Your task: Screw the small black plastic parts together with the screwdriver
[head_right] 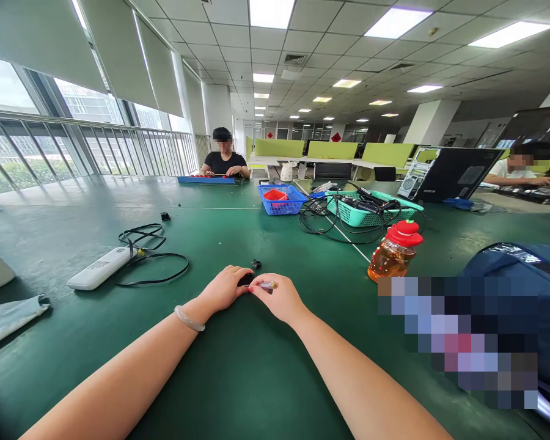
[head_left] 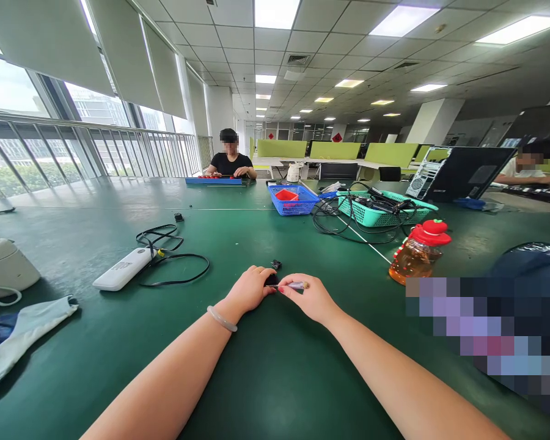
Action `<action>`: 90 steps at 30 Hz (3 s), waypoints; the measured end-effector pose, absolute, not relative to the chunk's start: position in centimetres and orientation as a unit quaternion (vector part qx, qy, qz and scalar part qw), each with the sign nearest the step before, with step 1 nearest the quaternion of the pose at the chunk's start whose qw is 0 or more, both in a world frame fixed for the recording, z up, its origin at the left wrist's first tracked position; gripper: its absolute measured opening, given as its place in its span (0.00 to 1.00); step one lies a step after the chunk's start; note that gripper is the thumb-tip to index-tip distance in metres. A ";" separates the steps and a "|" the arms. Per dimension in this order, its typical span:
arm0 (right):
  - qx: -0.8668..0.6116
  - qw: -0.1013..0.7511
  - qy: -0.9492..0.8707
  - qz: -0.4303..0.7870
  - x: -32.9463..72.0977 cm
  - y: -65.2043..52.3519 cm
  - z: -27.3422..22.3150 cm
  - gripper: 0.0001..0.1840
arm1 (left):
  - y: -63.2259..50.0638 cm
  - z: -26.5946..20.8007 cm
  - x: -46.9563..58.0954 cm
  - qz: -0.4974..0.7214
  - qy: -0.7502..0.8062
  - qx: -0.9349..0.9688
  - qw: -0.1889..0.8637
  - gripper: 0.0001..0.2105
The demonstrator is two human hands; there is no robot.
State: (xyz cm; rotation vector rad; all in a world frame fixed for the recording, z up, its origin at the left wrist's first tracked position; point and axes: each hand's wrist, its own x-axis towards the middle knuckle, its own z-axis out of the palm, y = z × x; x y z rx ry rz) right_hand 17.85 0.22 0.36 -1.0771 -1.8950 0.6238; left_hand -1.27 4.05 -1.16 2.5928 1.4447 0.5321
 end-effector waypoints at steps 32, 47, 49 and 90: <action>-0.438 0.483 -0.747 0.130 18.7 0.6 0.3 0.11 | 3.7 -0.9 -0.9 0.221 0.492 0.840 0.061 0.18; -0.510 0.520 -0.646 0.228 20.3 3.3 -1.3 0.14 | 4.2 -1.5 -1.8 0.171 0.649 0.740 0.030 0.20; -0.508 0.501 -0.657 0.244 20.3 3.5 -1.5 0.14 | 4.0 -1.5 -1.8 0.173 0.650 0.739 0.025 0.19; -0.396 0.628 -0.517 0.426 21.0 4.9 -2.4 0.21 | 3.2 -0.9 -1.0 0.176 0.528 0.827 0.080 0.14</action>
